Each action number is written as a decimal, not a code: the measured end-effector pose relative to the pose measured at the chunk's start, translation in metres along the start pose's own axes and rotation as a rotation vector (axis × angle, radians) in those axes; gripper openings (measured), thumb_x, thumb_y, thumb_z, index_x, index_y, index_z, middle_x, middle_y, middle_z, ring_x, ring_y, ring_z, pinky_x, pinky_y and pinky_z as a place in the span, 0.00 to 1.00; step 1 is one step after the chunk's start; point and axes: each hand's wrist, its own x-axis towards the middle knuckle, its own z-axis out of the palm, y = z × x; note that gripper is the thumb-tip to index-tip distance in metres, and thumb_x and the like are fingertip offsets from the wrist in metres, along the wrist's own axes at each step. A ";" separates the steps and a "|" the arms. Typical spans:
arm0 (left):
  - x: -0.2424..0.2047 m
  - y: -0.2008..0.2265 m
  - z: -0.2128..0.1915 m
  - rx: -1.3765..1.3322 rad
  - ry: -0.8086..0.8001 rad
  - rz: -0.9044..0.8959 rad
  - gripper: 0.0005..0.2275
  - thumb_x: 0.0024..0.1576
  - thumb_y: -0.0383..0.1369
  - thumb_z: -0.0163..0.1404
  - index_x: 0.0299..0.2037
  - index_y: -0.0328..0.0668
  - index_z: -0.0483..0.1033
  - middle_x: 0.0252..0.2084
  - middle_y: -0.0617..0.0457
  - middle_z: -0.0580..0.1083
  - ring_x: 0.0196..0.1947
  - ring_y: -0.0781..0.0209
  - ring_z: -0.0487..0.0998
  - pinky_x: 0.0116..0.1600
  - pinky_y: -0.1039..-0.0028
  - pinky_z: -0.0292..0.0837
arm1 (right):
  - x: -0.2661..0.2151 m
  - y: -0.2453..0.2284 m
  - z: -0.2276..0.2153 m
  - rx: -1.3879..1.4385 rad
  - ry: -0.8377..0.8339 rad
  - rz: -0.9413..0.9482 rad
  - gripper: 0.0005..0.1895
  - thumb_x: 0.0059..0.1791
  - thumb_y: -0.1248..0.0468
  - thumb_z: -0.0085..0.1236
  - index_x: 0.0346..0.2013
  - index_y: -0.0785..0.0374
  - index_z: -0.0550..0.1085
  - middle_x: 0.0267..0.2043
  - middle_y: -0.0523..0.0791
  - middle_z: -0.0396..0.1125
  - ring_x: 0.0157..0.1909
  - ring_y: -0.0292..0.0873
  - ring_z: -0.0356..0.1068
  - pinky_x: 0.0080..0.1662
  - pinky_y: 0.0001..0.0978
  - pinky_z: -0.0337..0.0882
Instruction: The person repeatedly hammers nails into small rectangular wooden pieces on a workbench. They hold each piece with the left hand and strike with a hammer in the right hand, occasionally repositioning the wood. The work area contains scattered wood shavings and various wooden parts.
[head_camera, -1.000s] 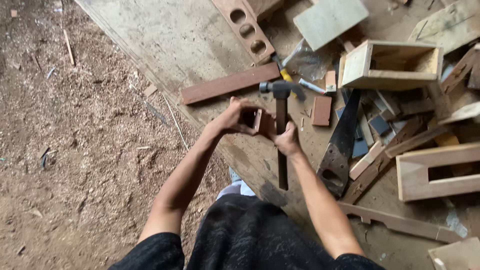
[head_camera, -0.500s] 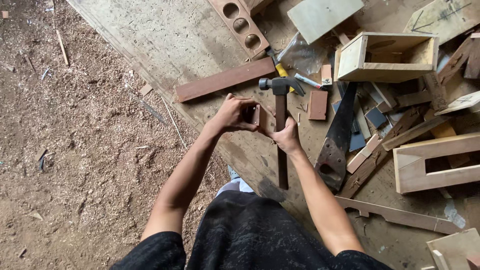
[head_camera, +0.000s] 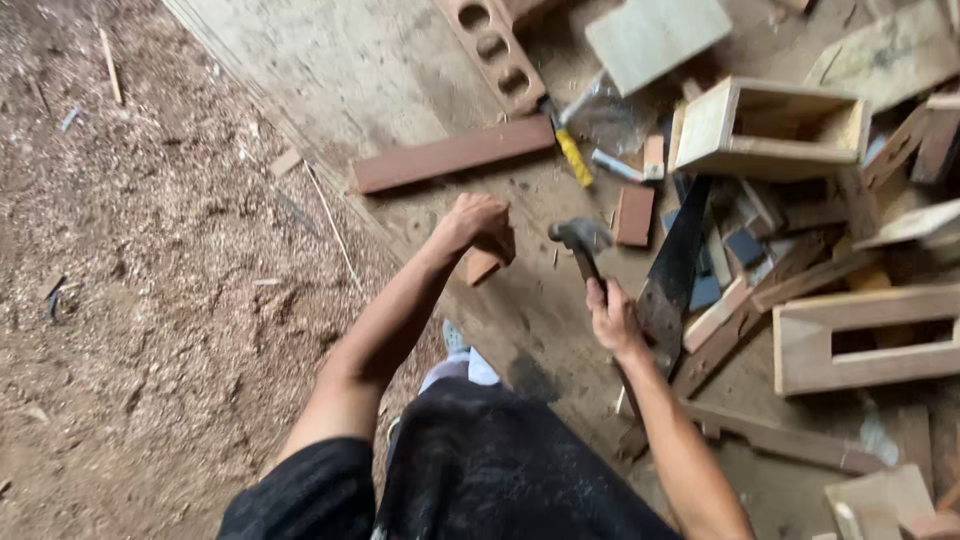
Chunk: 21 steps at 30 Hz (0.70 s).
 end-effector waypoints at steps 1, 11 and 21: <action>-0.007 0.013 0.001 0.003 -0.053 0.003 0.22 0.48 0.53 0.61 0.41 0.43 0.84 0.35 0.46 0.78 0.35 0.51 0.80 0.43 0.60 0.79 | -0.012 0.002 0.005 0.023 -0.028 0.077 0.29 0.59 0.42 0.41 0.32 0.64 0.70 0.23 0.43 0.68 0.25 0.42 0.71 0.31 0.40 0.69; -0.035 0.060 -0.038 0.187 0.725 -0.136 0.33 0.45 0.50 0.59 0.61 0.43 0.71 0.64 0.33 0.62 0.63 0.38 0.62 0.65 0.39 0.55 | -0.006 -0.026 0.025 0.266 -0.065 0.367 0.25 0.54 0.45 0.52 0.28 0.63 0.69 0.19 0.41 0.63 0.17 0.36 0.64 0.21 0.33 0.65; -0.058 0.056 0.043 -0.336 0.470 -0.174 0.23 0.48 0.30 0.60 0.53 0.36 0.67 0.52 0.39 0.69 0.54 0.43 0.70 0.58 0.60 0.72 | 0.001 -0.029 0.032 0.470 -0.025 0.488 0.23 0.55 0.49 0.53 0.29 0.64 0.64 0.20 0.41 0.63 0.13 0.34 0.60 0.16 0.31 0.60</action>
